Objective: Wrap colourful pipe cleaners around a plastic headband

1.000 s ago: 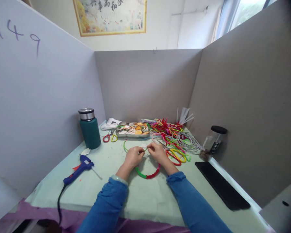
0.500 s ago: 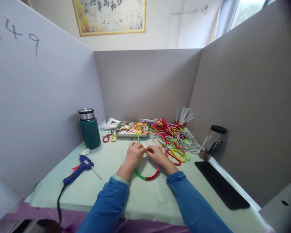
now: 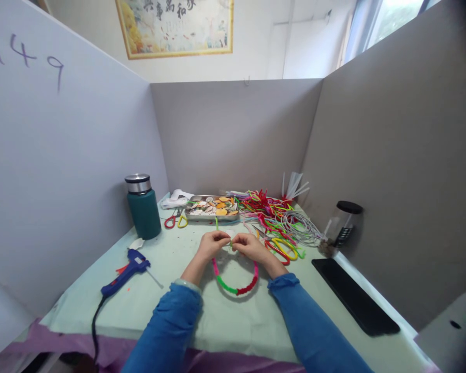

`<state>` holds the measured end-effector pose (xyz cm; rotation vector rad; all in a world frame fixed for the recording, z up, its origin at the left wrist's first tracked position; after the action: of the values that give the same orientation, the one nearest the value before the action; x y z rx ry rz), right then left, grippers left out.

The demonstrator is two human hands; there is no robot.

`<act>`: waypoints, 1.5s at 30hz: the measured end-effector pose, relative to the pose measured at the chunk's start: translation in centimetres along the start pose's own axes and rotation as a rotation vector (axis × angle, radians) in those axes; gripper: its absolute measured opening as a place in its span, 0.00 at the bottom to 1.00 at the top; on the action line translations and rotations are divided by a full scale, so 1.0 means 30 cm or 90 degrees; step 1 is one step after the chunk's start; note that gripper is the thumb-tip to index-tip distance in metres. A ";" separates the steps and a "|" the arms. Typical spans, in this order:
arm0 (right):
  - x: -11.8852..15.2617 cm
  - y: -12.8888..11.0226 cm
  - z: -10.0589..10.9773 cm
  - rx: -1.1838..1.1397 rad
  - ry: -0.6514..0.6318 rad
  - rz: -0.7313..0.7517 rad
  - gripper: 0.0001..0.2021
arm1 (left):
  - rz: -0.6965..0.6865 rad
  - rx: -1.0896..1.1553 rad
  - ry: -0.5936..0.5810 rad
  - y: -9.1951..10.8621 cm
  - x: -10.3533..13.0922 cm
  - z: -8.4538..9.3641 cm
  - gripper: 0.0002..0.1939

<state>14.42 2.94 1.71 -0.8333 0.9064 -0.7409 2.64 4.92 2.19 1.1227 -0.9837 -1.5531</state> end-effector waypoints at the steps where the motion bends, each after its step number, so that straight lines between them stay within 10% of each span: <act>1: 0.000 0.000 -0.002 -0.011 -0.004 -0.001 0.04 | 0.017 0.025 -0.015 -0.005 0.002 -0.005 0.08; 7: -0.002 -0.009 0.009 0.048 0.024 0.029 0.04 | 0.119 0.088 -0.092 -0.036 0.025 -0.043 0.12; 45: 0.000 -0.019 0.038 0.246 0.066 0.074 0.11 | 0.069 -0.042 -0.088 -0.053 0.012 -0.047 0.09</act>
<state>15.31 3.00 2.60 -0.4013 0.8588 -0.8296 3.59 4.83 0.24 0.9111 -1.0599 -1.5795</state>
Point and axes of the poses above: each hand's wrist, its own x-axis away from the middle knuckle, its own z-axis out of the back of the hand, y = z × x, the point moved 10 cm from there along -x, towards the middle knuckle, and after that the axes turned 6 degrees about z, right-handed, at the moved point
